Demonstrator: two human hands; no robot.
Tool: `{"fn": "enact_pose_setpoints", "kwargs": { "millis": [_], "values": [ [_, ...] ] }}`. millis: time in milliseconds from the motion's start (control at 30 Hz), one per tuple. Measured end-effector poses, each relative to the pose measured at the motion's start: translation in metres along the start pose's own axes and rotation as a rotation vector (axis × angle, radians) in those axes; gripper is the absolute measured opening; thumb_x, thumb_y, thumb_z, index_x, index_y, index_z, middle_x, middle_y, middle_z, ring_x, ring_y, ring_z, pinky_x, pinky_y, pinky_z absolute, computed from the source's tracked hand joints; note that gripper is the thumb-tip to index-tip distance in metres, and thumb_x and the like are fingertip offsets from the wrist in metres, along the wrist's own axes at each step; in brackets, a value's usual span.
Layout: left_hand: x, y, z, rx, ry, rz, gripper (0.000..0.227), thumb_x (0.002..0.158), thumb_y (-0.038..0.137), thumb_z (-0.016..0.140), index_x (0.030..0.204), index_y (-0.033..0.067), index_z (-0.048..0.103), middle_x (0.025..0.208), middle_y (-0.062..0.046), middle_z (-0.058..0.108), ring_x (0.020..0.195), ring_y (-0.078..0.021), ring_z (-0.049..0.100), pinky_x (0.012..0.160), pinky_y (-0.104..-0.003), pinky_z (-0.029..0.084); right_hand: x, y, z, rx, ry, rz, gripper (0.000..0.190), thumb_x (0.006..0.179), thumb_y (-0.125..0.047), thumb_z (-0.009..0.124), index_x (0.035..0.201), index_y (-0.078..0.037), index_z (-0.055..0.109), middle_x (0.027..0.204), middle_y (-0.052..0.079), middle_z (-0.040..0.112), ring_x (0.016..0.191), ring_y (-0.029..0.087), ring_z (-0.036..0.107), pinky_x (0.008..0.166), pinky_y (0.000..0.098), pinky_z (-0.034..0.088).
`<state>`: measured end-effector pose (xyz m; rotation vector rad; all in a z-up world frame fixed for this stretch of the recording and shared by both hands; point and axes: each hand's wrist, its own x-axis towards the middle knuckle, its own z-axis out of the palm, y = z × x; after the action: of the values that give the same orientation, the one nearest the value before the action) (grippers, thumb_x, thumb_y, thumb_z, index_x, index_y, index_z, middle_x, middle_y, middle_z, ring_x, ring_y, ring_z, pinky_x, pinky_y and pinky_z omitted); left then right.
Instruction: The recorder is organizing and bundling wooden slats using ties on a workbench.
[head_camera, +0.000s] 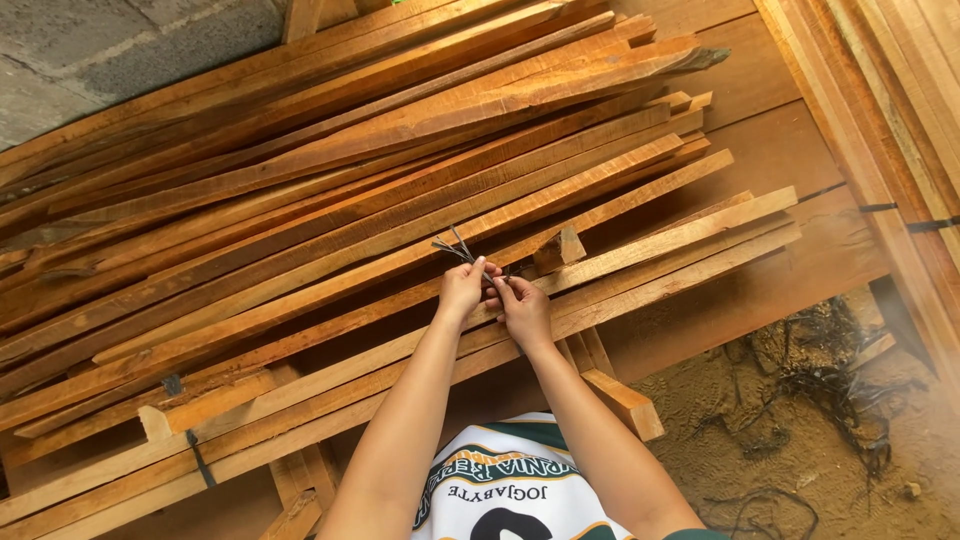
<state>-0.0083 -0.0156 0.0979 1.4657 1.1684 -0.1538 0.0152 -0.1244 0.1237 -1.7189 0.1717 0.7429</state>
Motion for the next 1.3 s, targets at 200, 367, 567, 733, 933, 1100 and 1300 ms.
{"fn": "enact_pose_setpoints", "kwargs": {
  "millis": [200, 367, 567, 733, 933, 1100, 1300],
  "values": [
    [0.011, -0.014, -0.002, 0.033, -0.112, -0.016, 0.049, 0.098, 0.056, 0.059, 0.094, 0.0120, 0.080, 0.086, -0.007, 0.078, 0.096, -0.0205, 0.071, 0.083, -0.036, 0.053, 0.005, -0.002, -0.004, 0.113, 0.016, 0.054, 0.018, 0.100, -0.016, 0.064, 0.103, 0.001, 0.070, 0.094, 0.018, 0.078, 0.076, 0.020, 0.078, 0.049, 0.0218, 0.061],
    [0.015, -0.028, -0.014, -0.019, -0.241, -0.035, 0.026, 0.092, 0.041, 0.073, 0.099, 0.0168, 0.082, 0.090, -0.002, 0.080, 0.089, -0.0132, 0.076, 0.080, -0.027, 0.058, 0.016, 0.012, -0.006, 0.128, 0.000, 0.026, 0.019, 0.101, -0.017, 0.064, 0.099, 0.001, 0.067, 0.085, 0.019, 0.077, 0.070, 0.020, 0.076, 0.044, 0.0251, 0.062],
    [0.026, -0.033, -0.003, -0.098, -0.225, -0.103, 0.030, 0.088, 0.044, 0.078, 0.099, 0.0168, 0.082, 0.088, -0.006, 0.079, 0.084, -0.0135, 0.075, 0.076, -0.026, 0.060, 0.017, 0.014, -0.006, 0.129, -0.035, 0.008, 0.022, 0.103, -0.020, 0.060, 0.103, 0.001, 0.068, 0.083, 0.017, 0.076, 0.069, 0.020, 0.075, 0.046, 0.0275, 0.063],
    [0.008, -0.027, -0.012, -0.248, -0.201, -0.052, 0.028, 0.097, 0.027, 0.069, 0.103, 0.0007, 0.078, 0.085, -0.017, 0.078, 0.073, -0.0194, 0.078, 0.070, -0.032, 0.065, 0.018, 0.007, -0.005, 0.137, -0.011, 0.044, 0.027, 0.106, -0.020, 0.054, 0.101, 0.001, 0.070, 0.079, 0.016, 0.075, 0.065, 0.020, 0.075, 0.045, 0.0302, 0.064],
    [-0.009, -0.025, -0.031, 0.026, -0.284, 0.217, 0.024, 0.092, 0.028, 0.073, 0.110, 0.0129, 0.081, 0.098, -0.012, 0.079, 0.107, -0.0213, 0.072, 0.095, -0.037, 0.056, 0.023, 0.018, -0.007, 0.087, -0.016, 0.053, 0.024, 0.103, -0.022, 0.060, 0.102, 0.000, 0.069, 0.076, 0.014, 0.075, 0.061, 0.019, 0.074, 0.043, 0.0285, 0.063],
    [0.017, -0.042, -0.024, 0.125, -0.238, 0.171, 0.019, 0.093, 0.032, 0.071, 0.100, 0.0176, 0.083, 0.078, 0.000, 0.079, 0.090, -0.0126, 0.076, 0.085, -0.033, 0.058, 0.006, 0.009, -0.003, 0.036, 0.032, 0.030, 0.041, 0.090, -0.017, 0.079, 0.113, -0.004, 0.049, 0.083, 0.017, 0.075, 0.070, 0.022, 0.077, 0.050, 0.0248, 0.062],
    [0.003, -0.032, -0.033, 0.071, -0.266, 0.212, 0.025, 0.093, 0.030, 0.073, 0.110, 0.0133, 0.081, 0.101, -0.009, 0.080, 0.107, -0.0247, 0.072, 0.092, -0.039, 0.055, -0.013, 0.009, -0.006, -0.637, -0.019, -0.585, 0.034, 0.089, 0.000, 0.064, 0.122, -0.009, 0.067, 0.106, 0.011, 0.073, 0.105, 0.027, 0.071, 0.087, 0.0374, 0.061]
  ]
}}
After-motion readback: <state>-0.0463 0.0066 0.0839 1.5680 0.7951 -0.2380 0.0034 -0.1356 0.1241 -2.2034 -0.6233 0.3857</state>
